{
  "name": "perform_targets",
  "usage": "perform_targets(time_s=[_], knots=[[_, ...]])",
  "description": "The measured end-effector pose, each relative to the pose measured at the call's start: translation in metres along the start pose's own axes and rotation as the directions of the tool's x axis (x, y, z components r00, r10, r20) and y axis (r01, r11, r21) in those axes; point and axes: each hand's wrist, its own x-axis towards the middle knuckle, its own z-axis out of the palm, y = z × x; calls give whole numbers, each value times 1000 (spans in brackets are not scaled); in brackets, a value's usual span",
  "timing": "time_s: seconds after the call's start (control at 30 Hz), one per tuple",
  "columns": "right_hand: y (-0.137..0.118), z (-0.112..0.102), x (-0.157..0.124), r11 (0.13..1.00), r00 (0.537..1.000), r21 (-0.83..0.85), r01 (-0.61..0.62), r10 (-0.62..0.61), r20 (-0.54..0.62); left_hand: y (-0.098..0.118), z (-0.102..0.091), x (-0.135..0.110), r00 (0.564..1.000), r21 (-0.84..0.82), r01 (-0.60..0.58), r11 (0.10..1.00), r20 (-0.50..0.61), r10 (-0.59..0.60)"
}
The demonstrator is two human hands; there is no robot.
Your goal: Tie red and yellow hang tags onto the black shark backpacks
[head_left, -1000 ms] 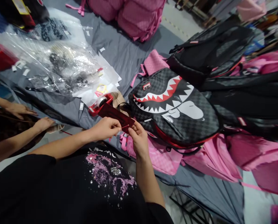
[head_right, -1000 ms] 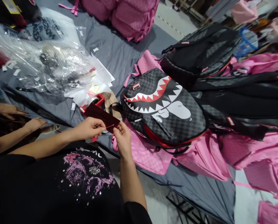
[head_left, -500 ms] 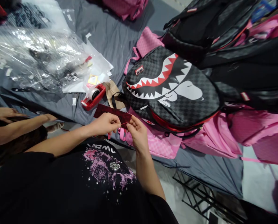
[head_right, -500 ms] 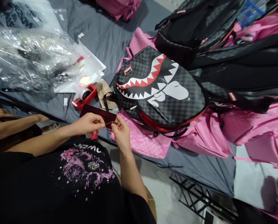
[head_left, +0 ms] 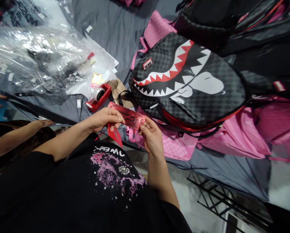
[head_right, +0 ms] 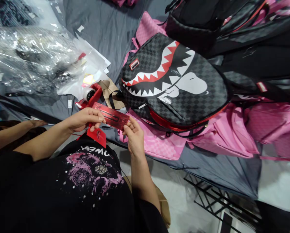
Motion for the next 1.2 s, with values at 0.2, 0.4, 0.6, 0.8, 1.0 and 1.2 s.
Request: perform_targets(time_s=[0.2, 0.4, 0.6, 0.8, 1.0, 1.2], knots=[[0, -8, 1, 988, 986, -70, 136, -141, -84, 4, -4, -2, 989, -519, -122, 846, 11, 149], [-3, -17, -4, 782, 895, -518, 348, -442, -65, 6, -11, -9, 970, -607, -164, 778, 43, 238], [-18, -21, -2, 330, 642, -883, 335, -766, -42, 0, -4, -6, 977, -91, -215, 972, -30, 213], [-26, -22, 4, 890, 921, -430, 152, -286, -266, -4, 24, -1, 982, 421, -178, 889, 25, 185], [-28, -15, -7, 983, 995, -164, 80, -90, -51, -6, 34, 6, 975, 582, -170, 795, -19, 222], [-26, -12, -14, 974, 995, -212, 85, -95, -37, 2, 40, 3, 965, 698, -185, 691, -4, 263]])
